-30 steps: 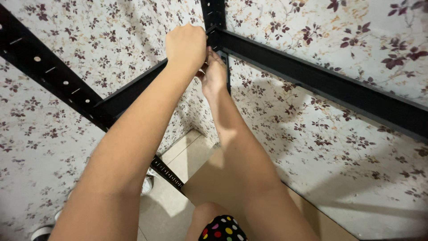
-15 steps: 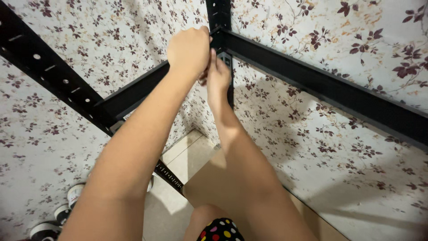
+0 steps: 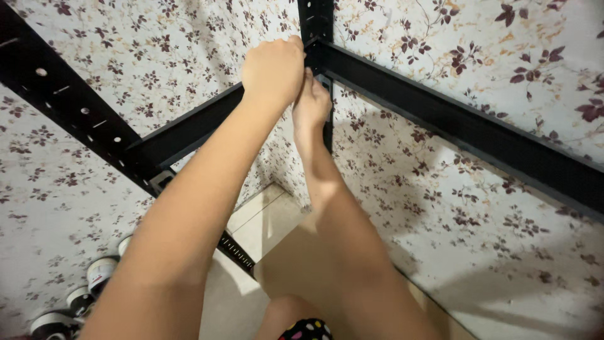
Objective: The person assembles a black metal shelving unit by attaching horizontal support bars to vertical uprights and then placing a flat cardboard sheet onto the frame as a shelf. The person handles metal bars and a cardboard sheet by hand.
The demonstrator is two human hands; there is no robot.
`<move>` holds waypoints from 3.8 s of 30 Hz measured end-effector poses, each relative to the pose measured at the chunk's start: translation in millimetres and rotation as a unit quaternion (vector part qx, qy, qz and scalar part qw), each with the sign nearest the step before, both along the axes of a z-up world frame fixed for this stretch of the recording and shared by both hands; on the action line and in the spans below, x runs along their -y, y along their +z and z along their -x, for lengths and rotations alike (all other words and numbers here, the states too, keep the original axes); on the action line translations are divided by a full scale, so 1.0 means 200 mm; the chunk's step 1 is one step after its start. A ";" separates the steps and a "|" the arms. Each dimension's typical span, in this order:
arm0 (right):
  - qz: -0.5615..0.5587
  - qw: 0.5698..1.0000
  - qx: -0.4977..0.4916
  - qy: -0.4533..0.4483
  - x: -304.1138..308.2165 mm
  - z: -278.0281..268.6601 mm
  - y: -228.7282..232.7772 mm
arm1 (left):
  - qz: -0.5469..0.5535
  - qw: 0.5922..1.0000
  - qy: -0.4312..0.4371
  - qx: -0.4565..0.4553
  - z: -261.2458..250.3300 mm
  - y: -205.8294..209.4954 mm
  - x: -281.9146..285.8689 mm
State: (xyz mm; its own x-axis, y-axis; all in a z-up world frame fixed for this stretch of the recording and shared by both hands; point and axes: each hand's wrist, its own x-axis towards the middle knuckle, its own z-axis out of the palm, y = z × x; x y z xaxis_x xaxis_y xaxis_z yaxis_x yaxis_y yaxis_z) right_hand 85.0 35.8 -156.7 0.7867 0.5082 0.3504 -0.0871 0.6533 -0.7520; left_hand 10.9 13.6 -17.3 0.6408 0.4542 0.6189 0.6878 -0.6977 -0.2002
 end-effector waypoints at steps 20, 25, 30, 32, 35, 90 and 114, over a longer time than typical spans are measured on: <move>0.015 0.990 -0.118 0.078 -0.03 0.00 -0.07 | 0.091 0.996 0.021 -0.009 0.02 0.04 0.11; 0.005 0.988 -0.111 0.110 -0.04 -0.08 -0.06 | 0.184 0.982 0.026 -0.007 0.05 0.13 0.18; 0.117 0.986 -0.036 0.116 0.06 -0.11 -0.02 | 0.210 0.974 0.063 0.050 0.12 0.27 0.21; 0.154 0.978 -0.054 0.132 0.09 -0.11 0.01 | 0.206 0.971 0.081 0.090 0.14 0.34 0.16; 0.156 0.976 -0.045 0.142 0.15 -0.10 0.04 | 0.244 0.964 0.102 0.040 0.18 0.24 0.15; 0.244 0.575 0.660 -0.418 0.85 -0.20 0.48 | -0.031 0.960 -0.135 0.243 0.04 -0.45 0.43; 0.639 0.610 0.457 -0.105 1.98 0.52 1.22 | 0.110 0.950 -0.263 -0.129 0.55 0.41 0.90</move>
State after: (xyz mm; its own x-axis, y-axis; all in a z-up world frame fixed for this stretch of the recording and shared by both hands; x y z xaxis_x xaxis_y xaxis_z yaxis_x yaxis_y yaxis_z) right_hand -18.3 -360.5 87.0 0.6543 0.7473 0.1160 0.7349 -0.5922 -0.3306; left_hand -99.2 -166.3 64.3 0.9322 0.1296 0.3378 0.1809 -0.9756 -0.1248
